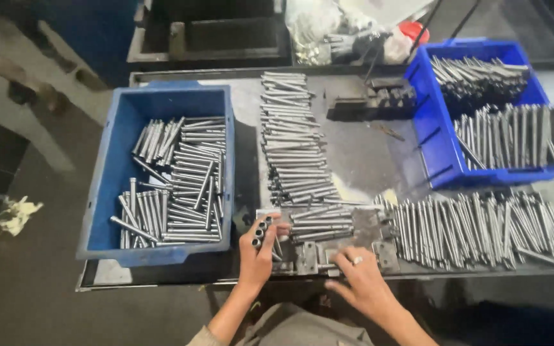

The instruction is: The person is manually assembling metal rods into a circular multi-hole jig on a fabrication workbench.

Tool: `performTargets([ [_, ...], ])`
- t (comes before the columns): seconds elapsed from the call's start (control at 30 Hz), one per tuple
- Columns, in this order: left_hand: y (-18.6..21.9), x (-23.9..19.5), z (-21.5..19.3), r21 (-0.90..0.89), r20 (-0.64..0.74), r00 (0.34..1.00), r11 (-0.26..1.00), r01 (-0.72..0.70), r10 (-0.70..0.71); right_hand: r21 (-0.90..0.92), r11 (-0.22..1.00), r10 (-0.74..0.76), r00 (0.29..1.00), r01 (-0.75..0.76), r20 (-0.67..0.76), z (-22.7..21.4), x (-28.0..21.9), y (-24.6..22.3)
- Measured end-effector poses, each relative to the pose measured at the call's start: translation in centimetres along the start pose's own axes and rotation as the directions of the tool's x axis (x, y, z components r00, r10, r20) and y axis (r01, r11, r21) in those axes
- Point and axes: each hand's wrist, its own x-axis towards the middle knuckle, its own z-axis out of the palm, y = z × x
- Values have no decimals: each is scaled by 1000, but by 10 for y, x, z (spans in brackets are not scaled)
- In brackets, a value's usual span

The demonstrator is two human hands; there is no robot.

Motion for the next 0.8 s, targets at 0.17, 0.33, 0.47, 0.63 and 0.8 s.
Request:
performTargets([
  [0.17, -1, 1, 0, -33, 23, 1000, 999, 9, -8, -70, 991, 112, 993, -110, 24, 3, 8, -2],
  [0.33, -3, 1, -3, -55, 24, 1000, 998, 19, -18, 48, 929, 353, 917, -367, 184, 3, -28, -16],
  [0.47, -1, -3, -1, -79, -1, 999, 996, -43, 43, -6, 662, 736, 652, -749, -181, -84, -19, 31],
  [0.63, -14, -8, -7, -153, 42, 995, 984, -88, 96, -357, 437, 610, 564, -826, -557, -63, -29, 139],
  [0.8, 6, -7, -6, -69, 41, 976, 975, -212, 215, -204, 634, 522, 607, -746, -599, -81, -9, 82],
])
